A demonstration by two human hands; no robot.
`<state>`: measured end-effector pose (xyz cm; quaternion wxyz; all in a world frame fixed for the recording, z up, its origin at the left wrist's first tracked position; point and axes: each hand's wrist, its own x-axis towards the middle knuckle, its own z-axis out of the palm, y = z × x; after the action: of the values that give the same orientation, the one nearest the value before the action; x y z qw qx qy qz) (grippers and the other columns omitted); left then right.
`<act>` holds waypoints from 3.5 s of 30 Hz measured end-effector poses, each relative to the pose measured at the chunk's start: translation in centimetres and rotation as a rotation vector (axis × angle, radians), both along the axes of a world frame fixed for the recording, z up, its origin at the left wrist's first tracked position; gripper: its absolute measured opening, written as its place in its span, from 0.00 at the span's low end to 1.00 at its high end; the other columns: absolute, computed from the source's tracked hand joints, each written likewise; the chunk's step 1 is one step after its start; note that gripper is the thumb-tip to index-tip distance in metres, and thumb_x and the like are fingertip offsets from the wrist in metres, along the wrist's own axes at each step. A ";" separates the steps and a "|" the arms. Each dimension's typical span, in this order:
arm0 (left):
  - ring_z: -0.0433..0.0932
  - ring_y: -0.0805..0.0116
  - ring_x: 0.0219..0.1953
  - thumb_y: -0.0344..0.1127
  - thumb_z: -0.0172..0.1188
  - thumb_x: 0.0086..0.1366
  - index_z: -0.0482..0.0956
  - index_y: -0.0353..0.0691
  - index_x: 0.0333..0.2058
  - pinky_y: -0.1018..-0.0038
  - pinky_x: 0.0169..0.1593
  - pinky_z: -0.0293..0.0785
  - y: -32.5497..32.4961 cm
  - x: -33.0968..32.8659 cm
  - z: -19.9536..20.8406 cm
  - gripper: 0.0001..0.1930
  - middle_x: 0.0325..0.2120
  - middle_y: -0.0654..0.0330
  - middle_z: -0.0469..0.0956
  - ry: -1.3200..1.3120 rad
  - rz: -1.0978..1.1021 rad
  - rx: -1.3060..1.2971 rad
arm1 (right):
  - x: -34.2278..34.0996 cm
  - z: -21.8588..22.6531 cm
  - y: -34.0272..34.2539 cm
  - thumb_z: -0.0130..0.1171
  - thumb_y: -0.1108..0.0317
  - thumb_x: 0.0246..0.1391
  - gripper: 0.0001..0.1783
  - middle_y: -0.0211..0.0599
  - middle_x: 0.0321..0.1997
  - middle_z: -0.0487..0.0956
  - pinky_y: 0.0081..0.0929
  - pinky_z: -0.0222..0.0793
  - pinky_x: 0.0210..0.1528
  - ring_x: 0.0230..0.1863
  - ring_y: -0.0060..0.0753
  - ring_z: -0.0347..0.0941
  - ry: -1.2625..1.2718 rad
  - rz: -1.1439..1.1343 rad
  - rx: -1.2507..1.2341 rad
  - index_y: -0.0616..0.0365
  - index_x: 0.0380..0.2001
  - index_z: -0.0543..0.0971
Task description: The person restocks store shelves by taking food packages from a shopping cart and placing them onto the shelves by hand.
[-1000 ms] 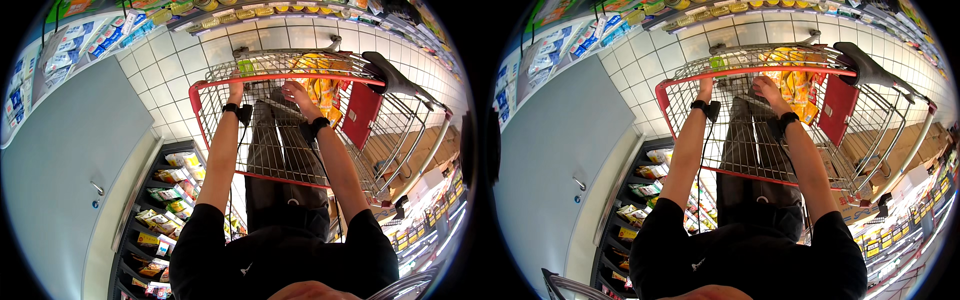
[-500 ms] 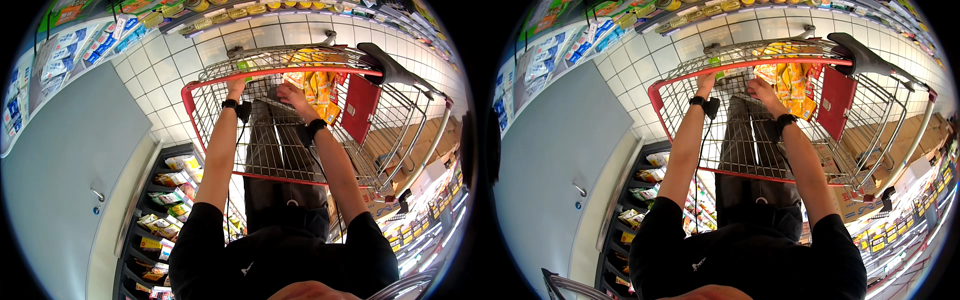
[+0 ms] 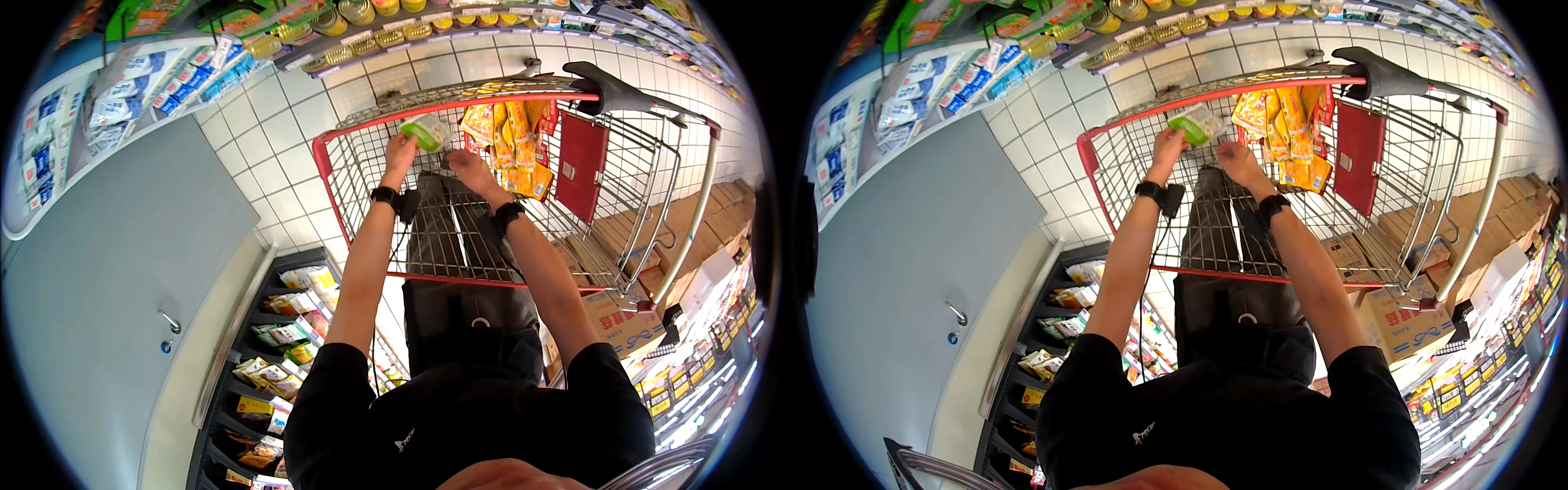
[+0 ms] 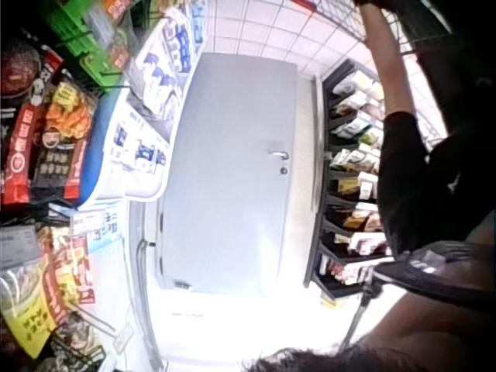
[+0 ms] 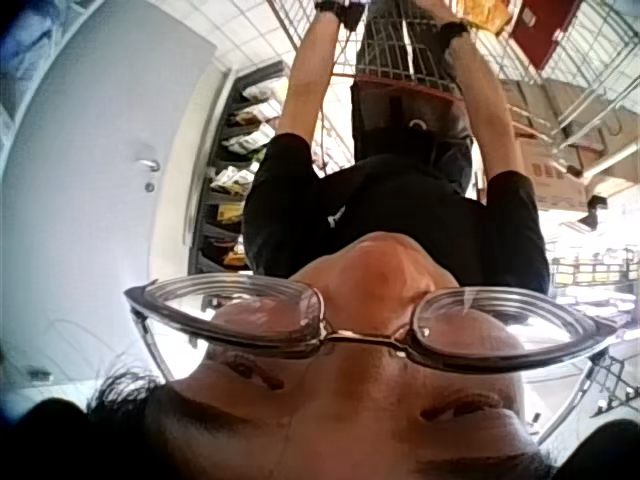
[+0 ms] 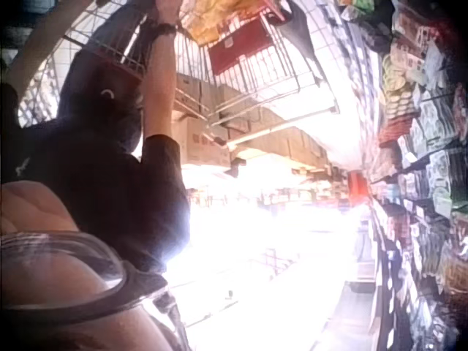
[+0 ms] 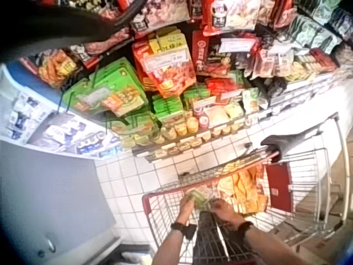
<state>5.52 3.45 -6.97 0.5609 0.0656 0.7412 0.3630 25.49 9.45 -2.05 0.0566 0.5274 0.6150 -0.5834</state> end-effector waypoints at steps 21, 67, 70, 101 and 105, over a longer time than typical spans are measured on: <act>0.74 0.74 0.35 0.41 0.63 0.66 0.71 0.36 0.45 0.76 0.41 0.71 -1.7 3.3 28.0 0.17 0.37 0.59 0.75 -0.038 -0.212 0.528 | 0.5 24.2 -1.8 0.61 0.70 0.54 0.17 0.56 0.36 0.80 0.43 0.73 0.43 0.41 0.58 0.77 0.118 -0.043 0.387 0.60 0.48 0.77; 0.76 0.81 0.35 0.33 0.60 0.67 0.80 0.30 0.44 0.80 0.39 0.73 -9.3 49.5 51.0 0.12 0.35 0.62 0.82 -0.140 -1.018 0.902 | 49.8 47.8 -19.8 0.68 0.77 0.50 0.16 0.34 0.37 0.82 0.23 0.76 0.34 0.34 0.22 0.77 0.840 -0.845 0.252 0.65 0.44 0.77; 0.70 0.83 0.26 0.35 0.61 0.66 0.80 0.32 0.43 0.80 0.29 0.67 -9.3 51.8 50.9 0.12 0.29 0.64 0.81 0.010 -1.106 0.887 | 51.7 46.9 -20.6 0.67 0.78 0.50 0.15 0.34 0.37 0.82 0.23 0.76 0.34 0.33 0.22 0.77 0.794 -0.886 0.293 0.65 0.43 0.78; 0.78 0.77 0.38 0.38 0.62 0.66 0.80 0.30 0.45 0.76 0.44 0.74 15.6 67.3 50.9 0.16 0.38 0.58 0.83 -0.332 -0.903 0.898 | 67.0 47.4 4.4 0.59 0.69 0.62 0.15 0.35 0.44 0.82 0.22 0.72 0.46 0.42 0.19 0.76 0.651 -0.860 0.302 0.67 0.48 0.76; 0.78 0.77 0.39 0.37 0.61 0.66 0.80 0.30 0.45 0.77 0.44 0.74 17.5 66.8 50.4 0.16 0.38 0.58 0.83 -0.248 -0.868 0.911 | 67.2 46.0 7.8 0.58 0.69 0.62 0.15 0.35 0.45 0.82 0.22 0.72 0.46 0.42 0.20 0.76 0.678 -0.749 0.278 0.67 0.48 0.77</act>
<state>72.31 20.90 43.47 0.6543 0.5488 0.3483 0.3865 92.67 17.29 43.93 -0.4289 0.4953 0.4396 -0.6144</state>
